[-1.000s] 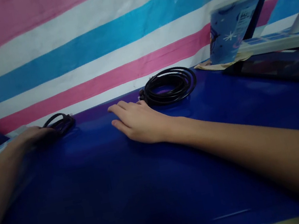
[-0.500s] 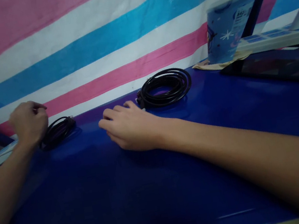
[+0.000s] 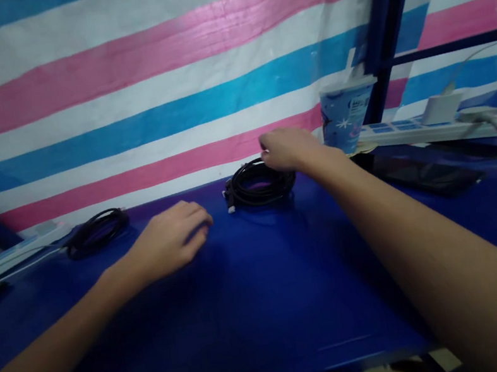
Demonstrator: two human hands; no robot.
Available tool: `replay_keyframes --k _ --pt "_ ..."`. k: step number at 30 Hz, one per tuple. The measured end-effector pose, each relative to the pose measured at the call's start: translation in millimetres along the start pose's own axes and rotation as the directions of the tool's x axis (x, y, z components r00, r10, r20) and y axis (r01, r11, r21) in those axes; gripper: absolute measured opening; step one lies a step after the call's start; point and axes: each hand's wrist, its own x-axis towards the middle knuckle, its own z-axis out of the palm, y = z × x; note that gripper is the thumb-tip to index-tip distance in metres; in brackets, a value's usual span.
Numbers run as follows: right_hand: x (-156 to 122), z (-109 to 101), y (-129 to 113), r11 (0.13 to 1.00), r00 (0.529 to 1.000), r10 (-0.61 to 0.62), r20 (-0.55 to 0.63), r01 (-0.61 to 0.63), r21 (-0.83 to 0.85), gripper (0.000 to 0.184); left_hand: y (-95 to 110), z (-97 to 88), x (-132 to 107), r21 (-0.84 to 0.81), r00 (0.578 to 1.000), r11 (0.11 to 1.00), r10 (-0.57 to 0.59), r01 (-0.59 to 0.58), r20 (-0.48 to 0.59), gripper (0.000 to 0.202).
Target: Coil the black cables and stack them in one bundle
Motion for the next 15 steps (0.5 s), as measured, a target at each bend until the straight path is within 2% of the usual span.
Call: replay_keyframes --k 2,5,9,12,15 --pt "4 5 18 0.993 0.989 0.084 0.125 -0.094 0.075 0.047 5 6.8 0 -0.003 0.999 1.0 0.025 -0.025 0.046 0.023" --pt "6 15 32 0.968 0.959 0.116 0.257 -0.167 0.187 0.047 -3 8.8 -2 -0.044 0.995 0.994 -0.099 0.1 0.029 0.022" --pt "6 27 30 0.945 0.927 0.181 0.328 -0.256 0.203 0.039 -19 5.5 -3 -0.093 0.964 0.96 -0.267 0.265 -0.008 0.023" --pt "5 27 24 0.936 0.901 0.217 0.375 -0.301 0.181 0.034 -22 5.1 -2 -0.09 0.954 0.95 -0.299 0.298 0.001 0.023" --pt "3 22 17 0.945 0.894 0.227 0.386 -0.299 0.135 0.03 -20 5.4 -1 -0.083 0.954 0.95 -0.3 0.3 0.011 0.022"
